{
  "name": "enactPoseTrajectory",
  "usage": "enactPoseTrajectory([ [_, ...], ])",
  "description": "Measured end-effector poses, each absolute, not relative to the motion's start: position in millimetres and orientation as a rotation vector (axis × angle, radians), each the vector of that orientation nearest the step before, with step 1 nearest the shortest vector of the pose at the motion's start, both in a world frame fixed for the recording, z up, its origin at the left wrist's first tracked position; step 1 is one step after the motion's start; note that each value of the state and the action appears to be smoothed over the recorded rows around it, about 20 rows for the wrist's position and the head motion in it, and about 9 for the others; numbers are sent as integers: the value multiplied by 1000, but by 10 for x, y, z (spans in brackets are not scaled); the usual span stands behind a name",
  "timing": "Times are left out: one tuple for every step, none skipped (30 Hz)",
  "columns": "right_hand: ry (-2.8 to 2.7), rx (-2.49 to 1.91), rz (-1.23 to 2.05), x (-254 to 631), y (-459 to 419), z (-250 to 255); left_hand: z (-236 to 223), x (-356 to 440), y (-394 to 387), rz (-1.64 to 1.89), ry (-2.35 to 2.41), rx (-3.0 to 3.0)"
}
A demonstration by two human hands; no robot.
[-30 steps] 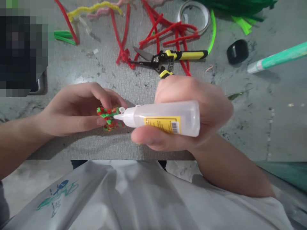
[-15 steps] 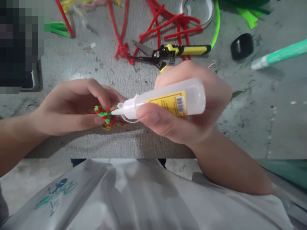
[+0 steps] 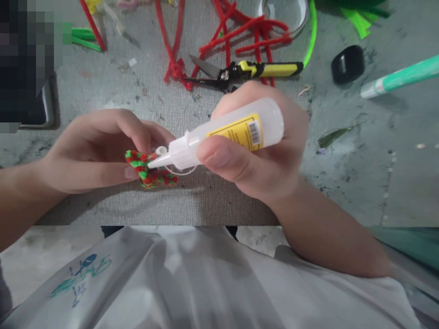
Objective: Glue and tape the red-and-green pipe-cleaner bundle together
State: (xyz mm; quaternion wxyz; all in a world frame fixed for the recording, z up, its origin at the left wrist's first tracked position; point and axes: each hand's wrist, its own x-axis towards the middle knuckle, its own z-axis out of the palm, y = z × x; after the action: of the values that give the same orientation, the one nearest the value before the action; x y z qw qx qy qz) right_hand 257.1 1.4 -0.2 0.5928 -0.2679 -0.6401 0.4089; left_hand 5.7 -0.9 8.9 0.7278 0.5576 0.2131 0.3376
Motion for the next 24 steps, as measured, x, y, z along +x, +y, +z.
enactPoseTrajectory([
  [-1481,-629,967,2556,6,-1,93,55,-15,749,463,1216],
  [-1481,-635,988,2543,1,-1,95,52,-19,749,455,1210],
  [-1475,-632,998,2533,-2,-3,96,47,-20,746,444,1209],
  [-1471,-633,1008,2526,-3,-5,95,42,-19,745,435,1211],
  [-1462,-626,1007,2523,-2,-8,93,37,-16,746,423,1215],
  [-1459,-613,998,2522,0,-10,89,32,-11,753,411,1218],
  [-1462,-600,987,2523,1,-11,85,28,-6,761,400,1218],
  [-1465,-601,986,2524,0,-8,80,26,-2,770,394,1215],
  [-1471,-614,996,2526,-3,-3,76,24,2,782,384,1212],
  [-1477,-633,1010,2527,-8,3,74,23,4,793,374,1212],
  [-1479,-655,1021,2527,-13,10,72,20,5,799,369,1214],
  [-1480,-668,1028,2526,-17,15,73,17,4,802,367,1221],
  [-1483,-669,1026,2525,-18,16,73,13,3,796,361,1234],
  [-1483,-671,1017,2524,-16,14,74,8,2,790,356,1245],
  [-1480,-677,1004,2524,-10,8,73,2,0,791,338,1254],
  [-1471,-673,991,2523,0,0,70,-3,-1,796,326,1256],
  [-1457,-677,986,2522,12,-9,66,-7,-1,801,317,1254],
  [-1436,-679,985,2520,25,-16,60,-11,-1,807,308,1252],
  [-1409,-657,975,2517,37,-20,55,-13,-1,818,294,1248],
  [-1389,-628,972,2512,46,-19,50,-15,0,818,285,1251],
  [-1374,-611,973,2506,52,-14,48,-16,0,817,267,1256],
  [-1368,-601,974,2500,54,-5,48,-17,0,814,262,1254],
  [-1374,-593,977,2495,54,6,51,-18,0,799,286,1249],
  [-1390,-573,978,2493,52,16,56,-18,0,786,309,1245],
])
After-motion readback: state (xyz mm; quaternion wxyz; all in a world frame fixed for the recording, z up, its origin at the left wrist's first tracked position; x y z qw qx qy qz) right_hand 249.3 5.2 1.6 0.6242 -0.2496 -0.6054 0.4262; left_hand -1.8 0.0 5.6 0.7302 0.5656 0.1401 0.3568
